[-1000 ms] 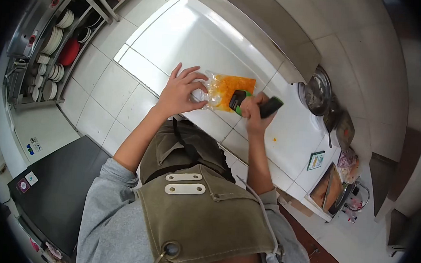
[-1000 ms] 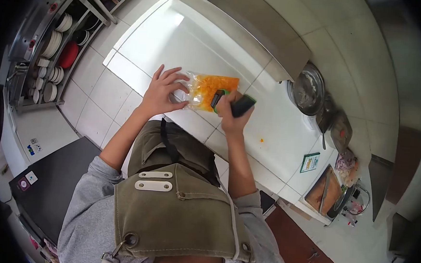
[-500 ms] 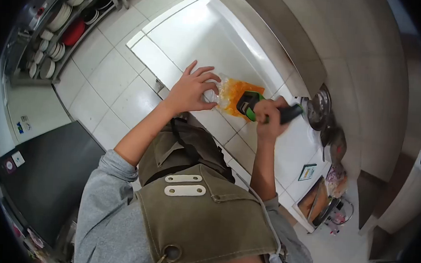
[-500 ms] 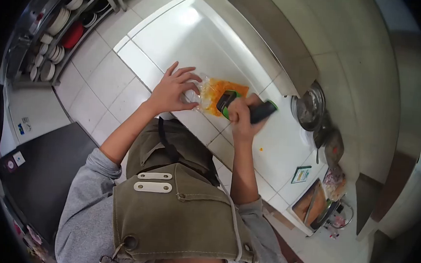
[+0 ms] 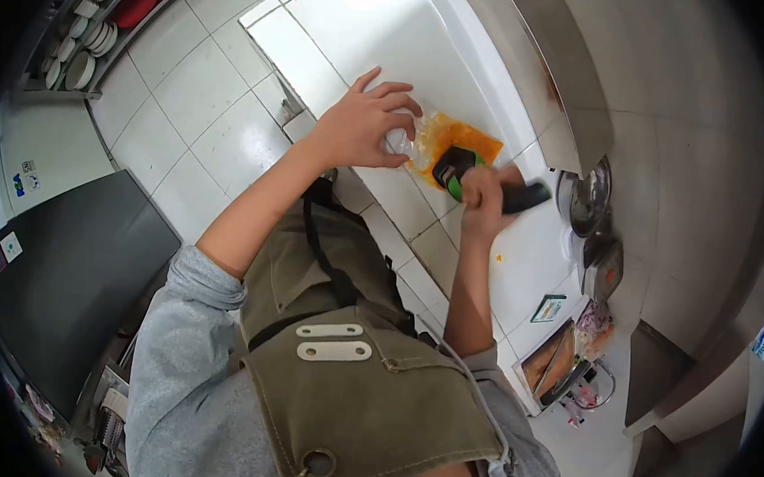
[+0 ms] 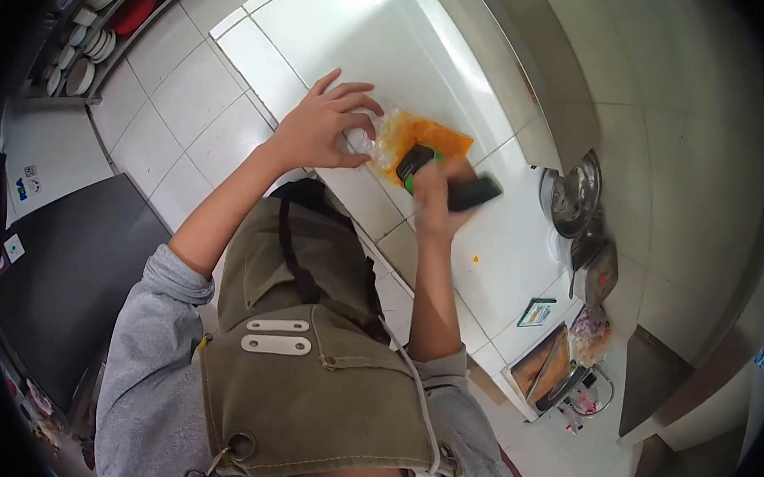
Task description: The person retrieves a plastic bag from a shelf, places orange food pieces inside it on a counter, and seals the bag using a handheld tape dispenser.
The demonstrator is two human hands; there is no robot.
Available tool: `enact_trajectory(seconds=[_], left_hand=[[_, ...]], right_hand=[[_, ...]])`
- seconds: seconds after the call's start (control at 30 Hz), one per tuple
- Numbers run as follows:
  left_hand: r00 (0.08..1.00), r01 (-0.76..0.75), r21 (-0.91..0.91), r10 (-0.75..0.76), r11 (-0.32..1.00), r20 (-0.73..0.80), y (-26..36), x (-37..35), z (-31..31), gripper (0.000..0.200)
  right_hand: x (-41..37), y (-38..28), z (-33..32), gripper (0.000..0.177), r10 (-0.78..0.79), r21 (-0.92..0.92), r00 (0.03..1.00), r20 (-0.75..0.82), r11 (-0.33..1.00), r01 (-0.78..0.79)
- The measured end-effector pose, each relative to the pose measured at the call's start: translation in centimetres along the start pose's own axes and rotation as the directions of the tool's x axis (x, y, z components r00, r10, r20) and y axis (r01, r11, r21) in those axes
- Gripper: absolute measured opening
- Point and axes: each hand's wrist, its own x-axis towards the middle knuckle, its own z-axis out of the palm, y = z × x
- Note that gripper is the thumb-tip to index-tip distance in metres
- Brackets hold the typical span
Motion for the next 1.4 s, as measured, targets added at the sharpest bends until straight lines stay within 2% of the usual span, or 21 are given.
enact_trajectory(seconds=[0.07, 0.17, 0.2, 0.27, 0.4, 0.43, 0.53, 0.6, 0.67, 0.73, 0.77, 0.87, 0.9, 1.0, 1.03, 1.13, 1.17, 1.2, 1.27, 1.3, 1.4], left_hand=[[1.000, 0.006, 0.016, -0.006, 1.000, 0.012, -0.2, 0.0, -0.3, 0.021], [1.000, -0.009, -0.010, 0.009, 1.000, 0.001, -0.2, 0.0, 0.0, 0.020], [1.000, -0.016, 0.001, 0.016, 1.000, -0.006, -0.2, 0.1, -0.1, 0.020], [1.000, 0.020, -0.051, -0.019, 0.998, 0.013, -0.1, 0.2, -0.2, 0.019], [1.000, 0.019, -0.069, -0.020, 0.997, -0.013, 0.0, 0.2, -0.1, 0.020], [1.000, 0.012, -0.072, -0.014, 0.997, -0.022, -0.1, 0.2, 0.0, 0.020], [0.997, 0.052, -0.055, -0.055, 0.997, -0.046, 0.6, 0.1, -0.3, 0.021], [0.997, 0.037, -0.042, -0.039, 0.998, -0.064, 0.5, 0.1, -0.1, 0.021], [0.996, 0.058, -0.020, -0.059, 0.998, -0.065, 0.7, -0.1, 0.0, 0.021], [0.997, 0.051, -0.018, -0.052, 0.999, -0.054, 0.7, 0.0, -0.1, 0.021], [0.996, 0.071, -0.020, -0.072, 0.997, -0.052, 0.8, 0.0, 0.0, 0.020], [0.995, 0.090, -0.027, -0.091, 0.996, -0.041, 1.0, -0.2, 0.0, 0.020], [0.994, 0.094, -0.028, -0.095, 0.995, -0.049, 0.8, 0.1, -0.1, 0.019], [0.997, 0.080, -0.028, -0.080, 0.996, -0.023, 0.7, 0.2, -0.3, 0.019], [0.998, 0.067, -0.036, -0.068, 0.997, -0.012, 0.7, 0.3, -0.3, 0.019], [0.997, 0.076, -0.030, -0.077, 0.997, -0.024, 0.7, 0.2, -0.1, 0.018], [0.997, 0.072, -0.030, -0.073, 0.997, -0.035, 0.6, 0.3, 0.0, 0.018], [0.996, 0.079, -0.035, -0.080, 0.996, -0.043, 0.6, 0.3, 0.1, 0.019], [0.996, 0.081, -0.030, -0.082, 0.996, -0.038, 0.6, 0.4, 0.1, 0.019], [0.996, 0.080, -0.023, -0.081, 0.997, -0.040, 0.7, 0.5, 0.0, 0.019], [0.997, 0.069, -0.011, -0.069, 0.998, -0.022, 0.7, 0.5, -0.1, 0.018]], right_hand=[[1.2, 0.2, -1.4, 0.018, -0.055, 0.149, 0.983, 0.174, 0.988, 0.029], [2.1, -1.9, -1.7, 0.017, 0.015, 0.188, 0.999, 0.028, 0.982, -0.020], [2.5, -3.5, -1.7, 0.018, -0.116, 0.069, 0.990, 0.078, 0.991, 0.110], [2.8, -6.8, -1.2, 0.022, -0.237, 0.194, 0.965, 0.114, 0.958, 0.212], [1.9, -2.7, -1.0, 0.023, -0.283, 0.018, 0.956, 0.083, 0.959, 0.283], [1.2, 2.0, -1.1, 0.020, -0.116, -0.190, 0.986, -0.116, 0.977, 0.093], [1.3, -0.6, -1.0, 0.026, -0.140, 0.021, 0.987, 0.080, 0.990, 0.139], [1.4, -3.2, -1.3, 0.027, -0.376, 0.016, 0.905, 0.197, 0.925, 0.380], [1.2, -4.8, -0.8, 0.027, -0.421, -0.001, 0.888, 0.182, 0.903, 0.429], [0.6, -0.3, -0.4, 0.027, -0.113, -0.054, 0.992, -0.054, 0.992, 0.110], [1.2, 0.7, -0.1, 0.028, -0.133, -0.055, 0.985, 0.108, 0.989, 0.139], [1.3, -1.1, -0.8, 0.031, -0.130, 0.128, 0.986, 0.107, 0.985, 0.116], [1.2, -2.5, -0.9, 0.034, -0.236, 0.136, 0.958, 0.166, 0.967, 0.214], [0.4, -1.6, 0.4, 0.031, -0.276, 0.042, 0.956, 0.094, 0.961, 0.273], [0.1, 0.9, 0.9, 0.030, -0.107, 0.023, 0.994, -0.023, 0.994, 0.107], [0.3, -1.2, 0.4, 0.031, -0.103, 0.097, 0.995, -0.005, 0.990, 0.103], [0.0, -1.6, -0.3, 0.031, -0.269, 0.116, 0.961, 0.069, 0.959, 0.260], [-0.3, -3.2, 0.0, 0.030, -0.279, 0.150, 0.957, 0.084, 0.953, 0.265], [-0.8, -0.3, -0.6, 0.029, -0.250, 0.034, 0.968, 0.009, 0.968, 0.249], [-0.7, 0.2, -0.5, 0.028, -0.112, -0.046, 0.994, 0.013, 0.993, 0.113], [-0.3, -1.7, 0.0, 0.031, -0.165, 0.069, 0.986, -0.026, 0.984, 0.167]])
